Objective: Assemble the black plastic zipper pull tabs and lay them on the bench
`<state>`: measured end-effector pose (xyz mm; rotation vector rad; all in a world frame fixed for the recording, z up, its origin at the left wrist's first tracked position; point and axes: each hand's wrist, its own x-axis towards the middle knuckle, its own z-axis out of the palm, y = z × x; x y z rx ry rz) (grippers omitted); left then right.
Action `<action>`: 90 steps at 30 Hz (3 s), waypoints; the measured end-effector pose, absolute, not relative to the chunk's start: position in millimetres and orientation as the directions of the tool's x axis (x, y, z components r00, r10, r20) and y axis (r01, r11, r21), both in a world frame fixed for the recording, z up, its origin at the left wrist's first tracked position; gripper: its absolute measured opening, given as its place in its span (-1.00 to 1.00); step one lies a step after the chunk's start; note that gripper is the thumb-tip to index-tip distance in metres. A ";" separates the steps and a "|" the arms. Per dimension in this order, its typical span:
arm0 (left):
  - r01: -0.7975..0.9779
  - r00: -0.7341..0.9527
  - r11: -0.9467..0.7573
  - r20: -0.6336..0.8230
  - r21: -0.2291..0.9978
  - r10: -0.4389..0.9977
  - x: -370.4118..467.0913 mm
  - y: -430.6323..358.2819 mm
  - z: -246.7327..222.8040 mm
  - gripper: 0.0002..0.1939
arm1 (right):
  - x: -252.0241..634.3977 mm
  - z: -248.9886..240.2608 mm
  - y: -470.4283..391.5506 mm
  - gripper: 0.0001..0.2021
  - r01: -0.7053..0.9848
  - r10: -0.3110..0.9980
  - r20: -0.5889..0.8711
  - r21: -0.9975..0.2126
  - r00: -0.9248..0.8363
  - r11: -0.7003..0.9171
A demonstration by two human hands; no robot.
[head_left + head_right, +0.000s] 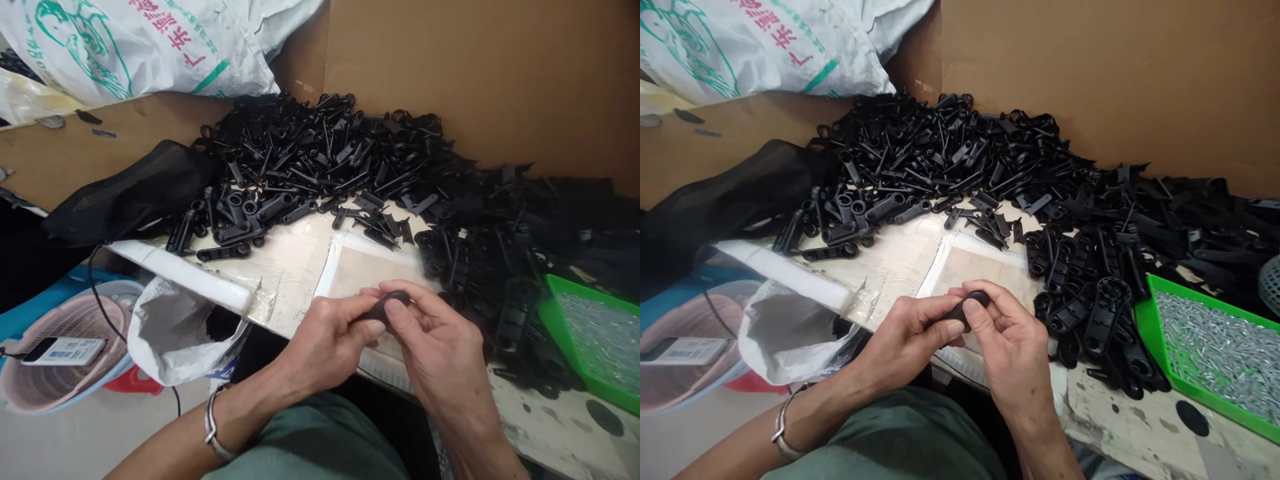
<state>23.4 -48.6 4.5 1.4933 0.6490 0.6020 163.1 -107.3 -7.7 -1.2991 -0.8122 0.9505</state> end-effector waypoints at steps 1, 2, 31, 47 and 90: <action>0.019 0.708 0.003 -0.016 1.000 0.706 24.8 -47.7 4.1 -0.79 | 163.1 -9.5 -106.2 -0.79 -0.100 0.903 -0.035 -0.995 0.429 0.009; 0.002 0.718 -0.007 0.003 1.000 0.696 26.1 -46.8 4.2 -0.78 | 163.0 -10.6 -105.6 -0.77 -0.076 0.893 -0.030 -0.997 0.450 0.005; 0.114 0.704 0.058 -0.122 0.992 0.700 21.9 -50.4 -3.4 -0.73 | 183.7 -10.3 -106.2 -0.81 0.046 0.964 -0.068 -0.996 0.256 -0.083; -0.539 0.528 0.499 -0.190 0.679 0.828 31.3 -39.4 -8.5 -0.76 | 150.8 -10.9 -92.9 -0.71 0.177 0.926 0.045 -0.984 0.374 -0.023; 0.297 0.548 -0.135 -0.053 0.945 0.835 -1.0 -37.2 -21.6 -0.67 | 164.2 -25.8 -87.1 -0.58 0.280 0.979 0.031 -0.960 0.201 -0.027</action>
